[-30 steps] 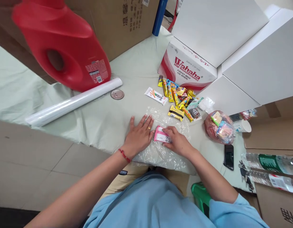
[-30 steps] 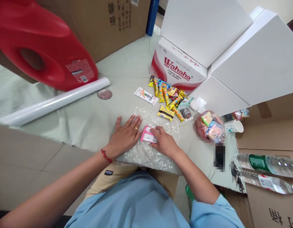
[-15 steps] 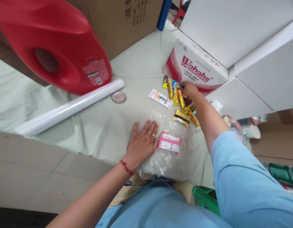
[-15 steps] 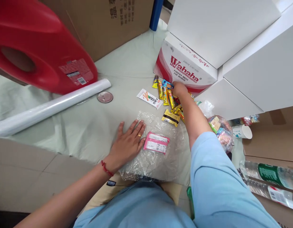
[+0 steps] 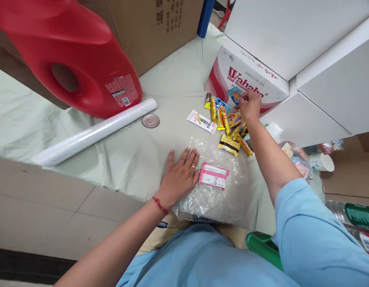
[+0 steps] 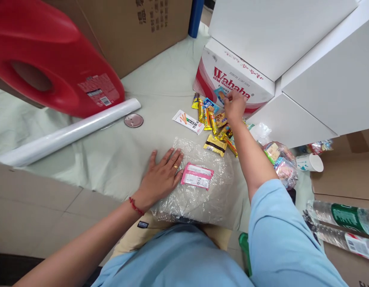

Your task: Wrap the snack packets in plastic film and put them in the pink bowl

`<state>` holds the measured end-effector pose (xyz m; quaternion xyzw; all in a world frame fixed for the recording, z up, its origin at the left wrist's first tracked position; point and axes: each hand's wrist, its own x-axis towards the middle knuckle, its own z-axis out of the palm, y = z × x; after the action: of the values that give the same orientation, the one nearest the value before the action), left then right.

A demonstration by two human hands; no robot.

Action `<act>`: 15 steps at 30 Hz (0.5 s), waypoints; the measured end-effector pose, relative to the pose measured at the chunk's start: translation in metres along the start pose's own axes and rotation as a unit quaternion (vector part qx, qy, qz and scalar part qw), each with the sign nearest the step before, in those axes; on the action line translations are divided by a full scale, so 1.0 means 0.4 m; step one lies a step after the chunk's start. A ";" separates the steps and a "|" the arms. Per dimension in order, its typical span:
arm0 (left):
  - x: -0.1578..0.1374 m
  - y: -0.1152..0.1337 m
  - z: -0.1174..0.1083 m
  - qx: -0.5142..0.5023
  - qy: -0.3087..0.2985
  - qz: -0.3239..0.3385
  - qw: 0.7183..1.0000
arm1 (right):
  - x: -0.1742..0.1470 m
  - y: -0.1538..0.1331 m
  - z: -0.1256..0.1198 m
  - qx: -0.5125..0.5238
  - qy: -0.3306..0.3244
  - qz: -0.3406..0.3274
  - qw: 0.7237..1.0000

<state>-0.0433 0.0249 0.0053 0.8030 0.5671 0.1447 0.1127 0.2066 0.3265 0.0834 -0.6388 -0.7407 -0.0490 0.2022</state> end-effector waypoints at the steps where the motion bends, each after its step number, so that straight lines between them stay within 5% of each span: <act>1: 0.000 0.000 0.001 0.000 -0.001 0.000 1.000 | -0.030 -0.016 -0.040 0.011 0.024 -0.018 0.999; 4: 0.000 0.002 0.004 -0.003 0.001 -0.005 1.000 | -0.184 -0.078 -0.164 0.039 0.013 -0.074 0.996; 7: 0.000 0.004 0.007 -0.001 0.007 -0.005 1.000 | -0.402 -0.133 -0.247 0.073 -0.089 -0.161 0.980; 11: -0.001 0.005 0.003 0.010 0.009 0.001 1.000 | -0.640 -0.173 -0.249 0.030 -0.223 -0.227 0.947; 15: 0.000 0.006 0.002 0.019 0.012 0.003 1.000 | -0.716 -0.189 -0.210 -0.003 -0.292 -0.230 0.928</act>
<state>-0.0408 0.0240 0.0055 0.8047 0.5689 0.1440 0.0901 0.1827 0.0200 0.0705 -0.4380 -0.8933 0.0926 -0.0415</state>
